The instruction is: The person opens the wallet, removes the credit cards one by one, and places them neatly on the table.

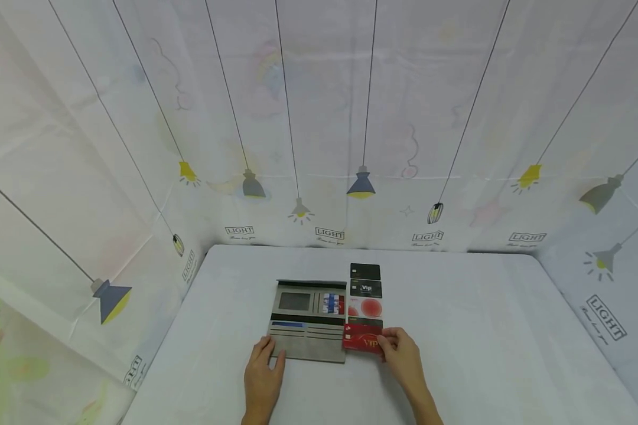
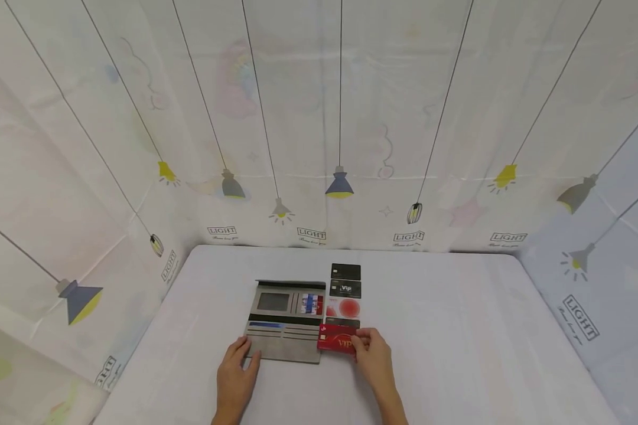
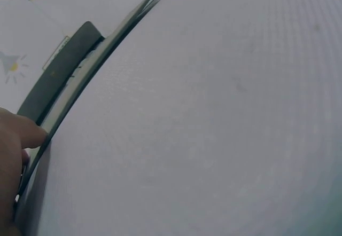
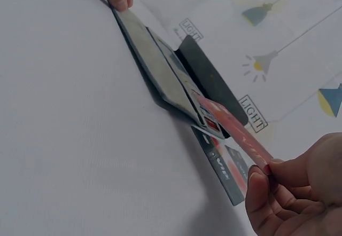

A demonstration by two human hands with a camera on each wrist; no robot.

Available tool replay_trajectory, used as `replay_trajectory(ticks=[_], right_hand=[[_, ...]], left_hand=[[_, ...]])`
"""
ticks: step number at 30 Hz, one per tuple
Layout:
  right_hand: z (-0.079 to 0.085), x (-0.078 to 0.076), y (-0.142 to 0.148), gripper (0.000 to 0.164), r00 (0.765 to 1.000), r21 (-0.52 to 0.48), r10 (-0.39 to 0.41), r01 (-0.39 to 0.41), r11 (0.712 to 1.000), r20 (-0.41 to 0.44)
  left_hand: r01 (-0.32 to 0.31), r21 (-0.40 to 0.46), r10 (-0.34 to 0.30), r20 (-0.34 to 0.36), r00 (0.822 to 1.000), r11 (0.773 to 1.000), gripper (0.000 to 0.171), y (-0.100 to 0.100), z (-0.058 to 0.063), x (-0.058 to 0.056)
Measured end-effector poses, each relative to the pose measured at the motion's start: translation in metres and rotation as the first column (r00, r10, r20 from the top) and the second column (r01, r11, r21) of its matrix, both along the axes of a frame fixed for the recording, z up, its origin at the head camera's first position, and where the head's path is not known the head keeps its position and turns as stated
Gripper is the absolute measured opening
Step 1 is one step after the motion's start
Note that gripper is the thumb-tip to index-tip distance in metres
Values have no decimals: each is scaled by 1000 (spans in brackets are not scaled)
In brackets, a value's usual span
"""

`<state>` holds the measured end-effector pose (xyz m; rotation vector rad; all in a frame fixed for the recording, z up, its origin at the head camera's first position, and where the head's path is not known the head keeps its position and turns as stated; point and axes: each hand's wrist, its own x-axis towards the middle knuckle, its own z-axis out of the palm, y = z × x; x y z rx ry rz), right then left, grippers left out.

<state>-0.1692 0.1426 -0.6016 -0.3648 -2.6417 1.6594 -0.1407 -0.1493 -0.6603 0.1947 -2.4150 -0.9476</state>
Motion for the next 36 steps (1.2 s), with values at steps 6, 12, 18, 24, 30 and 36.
replay_trajectory(ticks=[6,12,18,24,30,36], right_hand=[[-8,6,9,24,999,38,-19,17,999,36],[-13,10,13,25,997,58,-13,9,998,70],[-14,13,11,23,996,70,-9,2,998,92],[-12,16,7,22,996,118,-13,2,993,89],[-16,13,3,20,997,217,-29,12,976,76],[-19,11,-2,18,998,314,-43,25,949,51]], left_hand=[[-2,1,2,14,1000,1000,39,1,2,1],[-3,-2,3,14,1000,1000,40,1,3,1],[-2,13,1,30,1000,1000,40,1,1,1],[2,20,-2,11,1000,1000,40,0,0,1],[1,7,-1,-5,1000,1000,40,-1,-1,1],[2,6,-2,-15,1000,1000,41,0,-1,1]])
